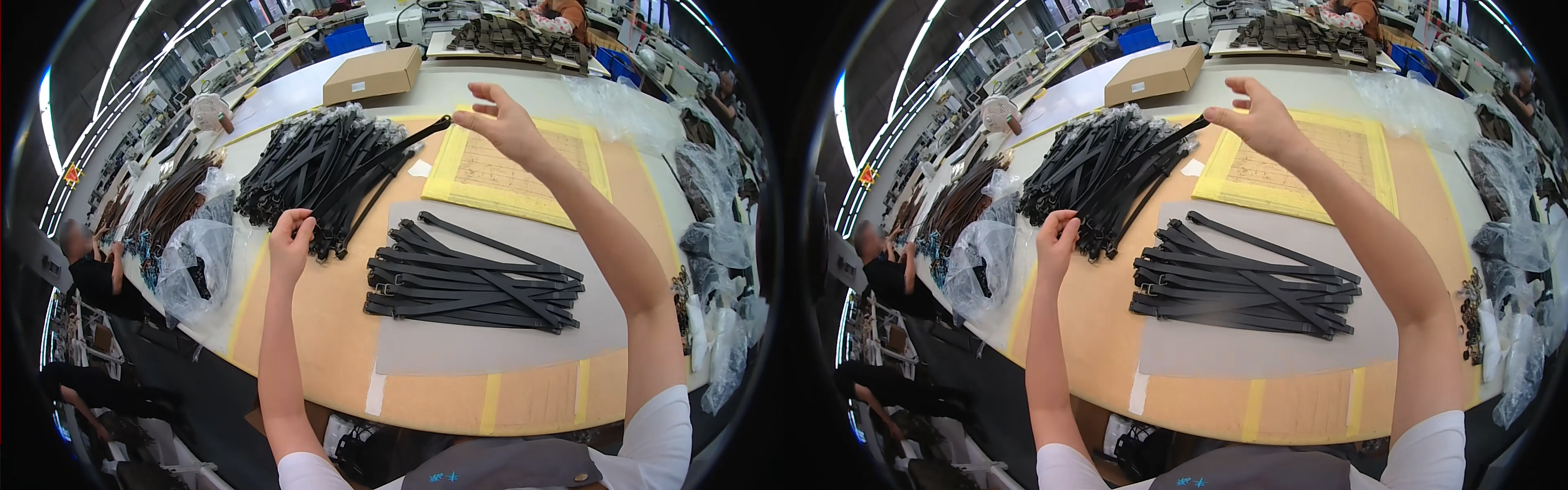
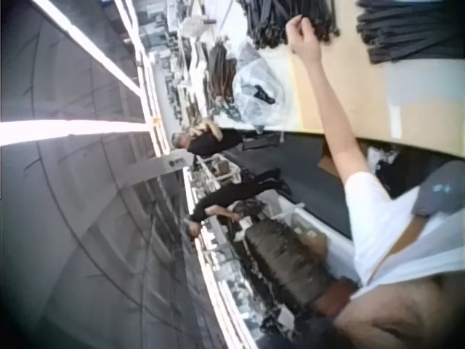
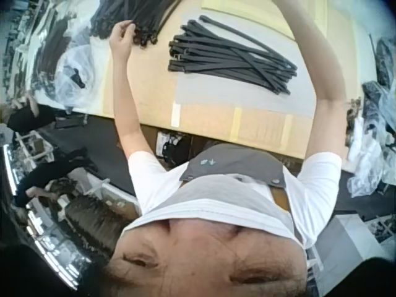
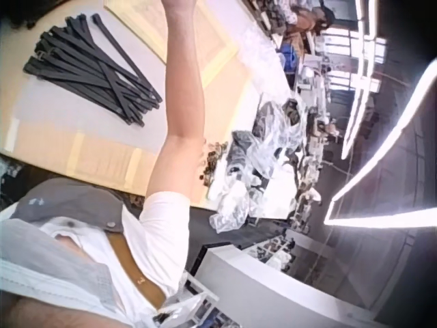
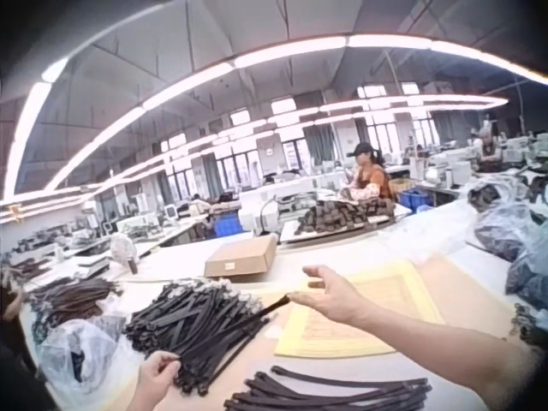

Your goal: The person assembles black fabric straps by attaching small black plastic clips and metal keyrings. They pick up a strap, slide a clip onto the end, and then attach a metal ring to the clip, repeating this process for multiple units on a workbench.

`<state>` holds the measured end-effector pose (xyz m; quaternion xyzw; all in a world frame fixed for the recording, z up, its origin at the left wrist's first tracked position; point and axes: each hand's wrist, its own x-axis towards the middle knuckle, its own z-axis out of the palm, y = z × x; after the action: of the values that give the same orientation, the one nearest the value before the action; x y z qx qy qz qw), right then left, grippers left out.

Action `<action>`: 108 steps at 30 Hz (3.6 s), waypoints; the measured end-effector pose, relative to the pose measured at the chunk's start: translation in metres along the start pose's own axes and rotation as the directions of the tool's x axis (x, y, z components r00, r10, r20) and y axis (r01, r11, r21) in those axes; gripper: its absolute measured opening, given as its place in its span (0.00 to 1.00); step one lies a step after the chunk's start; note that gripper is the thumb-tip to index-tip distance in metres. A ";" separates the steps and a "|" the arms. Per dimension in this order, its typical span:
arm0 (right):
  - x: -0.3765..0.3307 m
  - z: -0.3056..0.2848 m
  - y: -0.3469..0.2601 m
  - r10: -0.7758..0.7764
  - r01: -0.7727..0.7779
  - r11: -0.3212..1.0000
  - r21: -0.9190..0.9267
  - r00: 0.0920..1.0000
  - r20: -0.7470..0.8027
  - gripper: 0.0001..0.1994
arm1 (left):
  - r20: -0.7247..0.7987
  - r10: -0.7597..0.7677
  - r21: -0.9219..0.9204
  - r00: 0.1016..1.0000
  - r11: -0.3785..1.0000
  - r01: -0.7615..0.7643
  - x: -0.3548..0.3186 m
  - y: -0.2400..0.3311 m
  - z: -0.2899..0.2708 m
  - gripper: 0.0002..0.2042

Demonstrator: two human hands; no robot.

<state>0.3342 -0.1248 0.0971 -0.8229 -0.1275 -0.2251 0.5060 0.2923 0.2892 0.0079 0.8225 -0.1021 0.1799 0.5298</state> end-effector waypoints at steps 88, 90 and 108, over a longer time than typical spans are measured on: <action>-0.444 -0.188 0.042 0.029 0.005 0.749 -0.662 0.999 0.040 0.12 | 0.517 0.521 -0.128 0.680 0.832 -0.540 -0.309 0.140 0.217 0.09; -0.448 -0.188 0.044 0.020 0.023 0.775 -0.632 0.998 0.061 0.10 | 0.509 0.520 -0.127 0.686 0.834 -0.537 -0.309 0.140 0.217 0.10; -0.482 -0.253 0.038 0.231 -0.304 0.754 -0.583 0.953 -0.198 0.19 | 0.538 0.494 -0.105 0.683 0.843 -0.527 -0.315 0.145 0.217 0.09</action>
<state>-0.1281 -0.3586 -0.0752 -0.9366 0.0996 -0.2258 0.2488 -0.0070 0.0247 -0.0794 0.7923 -0.4681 0.0813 0.3828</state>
